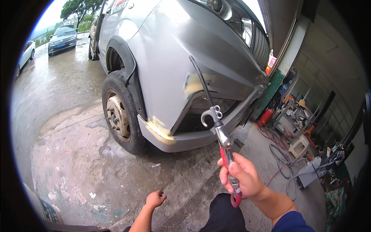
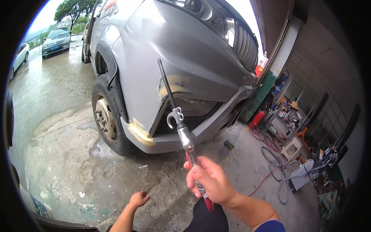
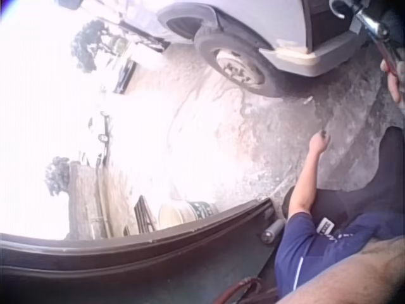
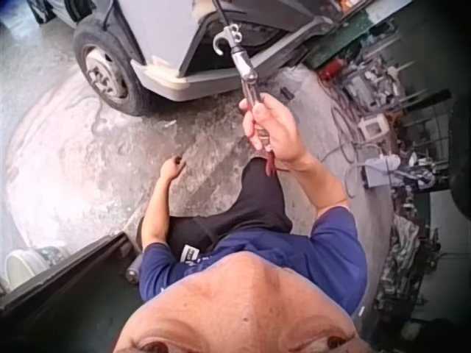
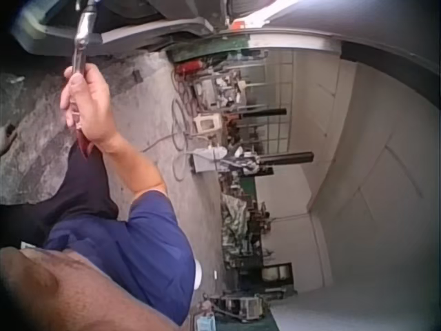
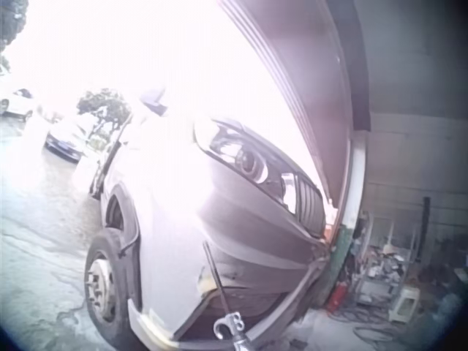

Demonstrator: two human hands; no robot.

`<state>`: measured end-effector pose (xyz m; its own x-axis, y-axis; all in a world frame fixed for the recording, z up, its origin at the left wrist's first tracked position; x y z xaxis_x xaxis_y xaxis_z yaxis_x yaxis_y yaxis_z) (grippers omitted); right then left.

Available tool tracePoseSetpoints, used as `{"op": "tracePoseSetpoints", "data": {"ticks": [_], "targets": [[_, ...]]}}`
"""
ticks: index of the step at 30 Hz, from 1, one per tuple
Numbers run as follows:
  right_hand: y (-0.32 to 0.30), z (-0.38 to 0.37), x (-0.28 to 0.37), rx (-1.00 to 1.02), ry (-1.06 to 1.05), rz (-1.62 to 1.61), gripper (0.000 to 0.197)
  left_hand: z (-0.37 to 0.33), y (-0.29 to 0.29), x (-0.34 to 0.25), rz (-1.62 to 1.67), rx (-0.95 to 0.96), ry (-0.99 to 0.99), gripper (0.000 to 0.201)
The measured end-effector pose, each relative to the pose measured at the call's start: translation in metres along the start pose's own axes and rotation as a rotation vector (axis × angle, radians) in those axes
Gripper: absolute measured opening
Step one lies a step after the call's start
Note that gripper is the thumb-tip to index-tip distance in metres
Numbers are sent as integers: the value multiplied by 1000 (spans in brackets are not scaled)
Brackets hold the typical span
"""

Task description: The person wipes the front bumper and headlight area of a silver car with a green cloth, then uses a spray gun to apply a substance to the same area, and wipes it again with the cloth.

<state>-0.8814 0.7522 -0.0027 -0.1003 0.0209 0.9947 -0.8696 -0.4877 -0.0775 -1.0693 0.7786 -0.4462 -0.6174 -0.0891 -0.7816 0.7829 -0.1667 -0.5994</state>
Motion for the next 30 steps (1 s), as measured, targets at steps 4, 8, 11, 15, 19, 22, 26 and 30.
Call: {"op": "tracePoseSetpoints", "data": {"ticks": [4, 8, 11, 15, 19, 22, 26, 30], "targets": [[13, -22, 15, -6, -9, 31, 32, 0, -2, -3, 7, -5, -3, 43], [28, -47, 31, 6, -38, 50, 33, -4, 2, 3, -6, -41, 18, 41], [36, -62, 39, 3, -23, 67, 33, -7, 5, -2, -4, -29, 37, 41], [42, -71, 34, 66, 36, 70, 32, -7, 3, -1, 14, -31, 31, 42], [42, -62, 30, 78, 53, 94, 33, -8, 5, -1, 13, -30, 28, 42], [31, -47, 28, 0, 15, 60, 32, -8, 4, 1, 8, -15, 20, 43], [8, -22, 16, -101, -39, 23, 31, -7, 2, 2, 20, -3, -2, 44], [-12, -1, 2, -190, -72, 15, 32, -8, 4, 4, 18, -13, -4, 42]]}}
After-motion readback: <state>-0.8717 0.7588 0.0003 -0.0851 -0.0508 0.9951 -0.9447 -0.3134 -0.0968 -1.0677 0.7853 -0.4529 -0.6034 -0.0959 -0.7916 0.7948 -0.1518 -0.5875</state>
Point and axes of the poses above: each hand's wrist, its own z-axis away from the middle knuckle, its own y-axis out of the palm, x = y × z, the point moved 4 cm from there along -z, towards the middle knuckle, and after that the axes turned 5 degrees about y, right-handed, at the moved point
